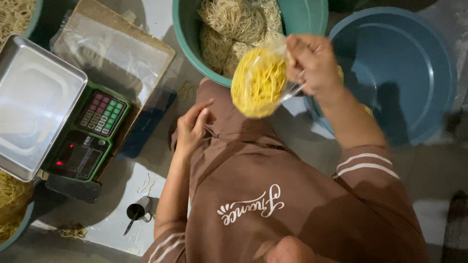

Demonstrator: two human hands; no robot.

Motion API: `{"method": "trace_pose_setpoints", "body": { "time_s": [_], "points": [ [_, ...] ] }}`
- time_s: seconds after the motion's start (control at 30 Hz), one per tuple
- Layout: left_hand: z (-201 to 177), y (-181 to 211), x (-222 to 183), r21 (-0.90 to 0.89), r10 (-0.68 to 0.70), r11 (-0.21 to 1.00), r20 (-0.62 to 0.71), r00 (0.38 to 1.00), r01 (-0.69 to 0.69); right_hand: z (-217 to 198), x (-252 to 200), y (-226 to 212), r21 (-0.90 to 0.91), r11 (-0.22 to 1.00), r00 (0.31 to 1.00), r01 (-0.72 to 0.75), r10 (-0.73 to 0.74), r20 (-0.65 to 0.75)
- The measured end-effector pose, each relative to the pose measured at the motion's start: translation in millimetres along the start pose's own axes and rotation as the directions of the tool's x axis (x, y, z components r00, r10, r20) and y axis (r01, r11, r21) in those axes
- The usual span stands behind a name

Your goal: The person takes portions of noodles from a large container, places them into plastic bags, and ties the bags shut with rubber bands while sitting on the floor.

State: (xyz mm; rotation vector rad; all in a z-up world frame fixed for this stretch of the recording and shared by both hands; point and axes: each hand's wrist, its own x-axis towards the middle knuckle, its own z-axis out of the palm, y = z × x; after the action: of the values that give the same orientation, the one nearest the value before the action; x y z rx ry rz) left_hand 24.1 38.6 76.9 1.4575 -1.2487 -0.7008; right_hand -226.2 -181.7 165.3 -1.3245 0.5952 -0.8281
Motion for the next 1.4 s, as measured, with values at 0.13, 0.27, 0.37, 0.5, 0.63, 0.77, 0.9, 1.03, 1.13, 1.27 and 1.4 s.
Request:
{"method": "trace_pose_setpoints", "body": {
  "time_s": [0.13,0.27,0.37,0.5,0.63,0.77,0.9,1.03,1.13,1.27,1.4],
  "points": [
    [11.6,57.0,14.7,0.083,0.002,0.997,0.038,0.999,-0.005,38.1,-18.0,34.1,0.190,0.972,0.990,-0.141,0.142,0.010],
    [35.8,94.2,16.7,0.760,-0.113,0.650,0.108,0.988,-0.008,74.6,-42.4,71.5,-0.142,0.933,0.940,-0.330,0.339,0.041],
    [31.7,68.3,16.7,0.805,-0.370,0.594,0.266,0.890,0.006,72.5,-45.4,109.8,0.083,0.933,0.928,-0.351,0.334,0.168],
    [23.2,47.7,7.4,0.836,-0.543,0.533,0.220,0.810,0.130,68.0,-40.4,101.9,0.064,0.941,0.930,-0.332,0.315,0.188],
    [18.8,43.3,-4.7,0.738,-0.484,0.662,0.284,0.828,0.134,72.4,-49.9,105.9,-0.036,0.947,0.905,-0.320,0.317,0.283],
    [10.2,104.6,-10.0,0.578,-0.481,0.793,0.402,0.779,0.191,70.8,-53.0,102.7,-0.071,0.945,0.869,-0.319,0.321,0.376],
    [3.6,121.7,-23.2,0.500,-0.406,0.848,0.401,0.821,0.175,79.8,-56.1,47.8,-0.101,0.939,0.852,-0.330,0.342,0.396],
    [9.0,105.6,-28.0,0.643,-0.449,0.745,0.289,0.846,0.175,85.6,-53.7,80.9,-0.257,0.932,0.763,-0.256,0.359,0.538],
    [15.6,93.3,-29.5,0.743,-0.434,0.651,0.194,0.880,0.157,87.0,-43.4,65.2,-0.449,0.892,0.739,-0.057,0.340,0.582],
    [7.6,78.1,-39.8,0.711,-0.324,0.683,0.087,0.942,0.170,80.5,-42.4,5.1,-0.618,0.761,0.709,0.198,0.323,0.626],
    [-6.9,80.5,-59.7,0.647,-0.402,0.715,0.071,0.913,0.264,60.9,-64.9,-2.8,-0.728,0.663,0.802,0.173,0.335,0.495]
  ]
}}
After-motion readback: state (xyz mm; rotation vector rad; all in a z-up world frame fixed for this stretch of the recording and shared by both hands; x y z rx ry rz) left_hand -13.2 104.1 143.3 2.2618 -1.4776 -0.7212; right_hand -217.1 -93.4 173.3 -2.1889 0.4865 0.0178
